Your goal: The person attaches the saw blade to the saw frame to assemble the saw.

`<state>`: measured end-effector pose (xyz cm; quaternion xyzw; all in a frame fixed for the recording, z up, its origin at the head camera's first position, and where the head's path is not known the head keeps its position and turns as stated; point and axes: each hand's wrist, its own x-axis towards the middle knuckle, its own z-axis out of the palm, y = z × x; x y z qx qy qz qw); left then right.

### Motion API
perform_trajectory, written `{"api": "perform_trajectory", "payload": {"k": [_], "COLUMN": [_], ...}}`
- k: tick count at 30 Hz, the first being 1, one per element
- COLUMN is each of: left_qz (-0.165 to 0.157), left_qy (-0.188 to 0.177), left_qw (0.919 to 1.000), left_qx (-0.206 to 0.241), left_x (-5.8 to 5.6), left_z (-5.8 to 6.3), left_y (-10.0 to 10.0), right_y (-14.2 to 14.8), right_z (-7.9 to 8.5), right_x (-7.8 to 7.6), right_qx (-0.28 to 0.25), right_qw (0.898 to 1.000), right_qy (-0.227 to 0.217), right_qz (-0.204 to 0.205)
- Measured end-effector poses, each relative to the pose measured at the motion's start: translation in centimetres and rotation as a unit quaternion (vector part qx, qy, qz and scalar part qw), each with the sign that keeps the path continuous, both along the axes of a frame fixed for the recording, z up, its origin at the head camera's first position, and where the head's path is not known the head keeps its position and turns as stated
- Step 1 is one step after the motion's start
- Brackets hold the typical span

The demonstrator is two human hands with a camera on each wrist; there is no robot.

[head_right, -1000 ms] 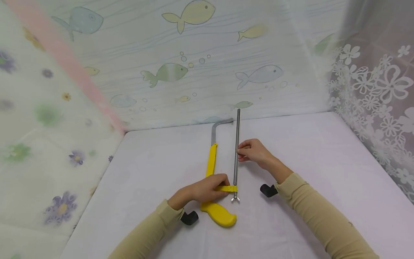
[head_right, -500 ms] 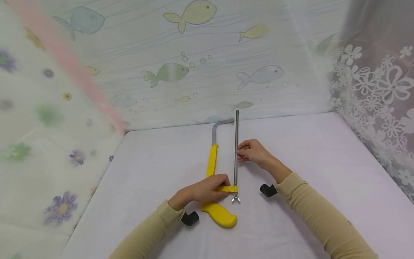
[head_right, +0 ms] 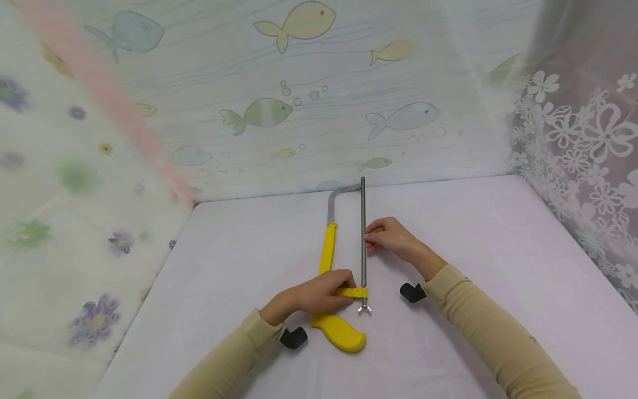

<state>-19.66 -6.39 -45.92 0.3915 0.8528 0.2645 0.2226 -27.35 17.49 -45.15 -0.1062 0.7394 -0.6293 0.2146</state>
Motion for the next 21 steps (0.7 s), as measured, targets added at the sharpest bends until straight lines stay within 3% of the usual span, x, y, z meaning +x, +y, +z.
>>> {"api": "perform_trajectory", "payload": {"k": [21], "left_qz": [0.004], "left_qy": [-0.001], "left_qw": [1.0000], "left_qx": [-0.002], "left_x": [0.20], "left_z": [0.19], "left_y": [0.00], "right_y": [-0.23], "right_z": [-0.34], "right_x": [-0.49], "right_qx": [0.006], "right_qw": [1.000], "right_qy": [-0.013], "right_qz": [0.016]}}
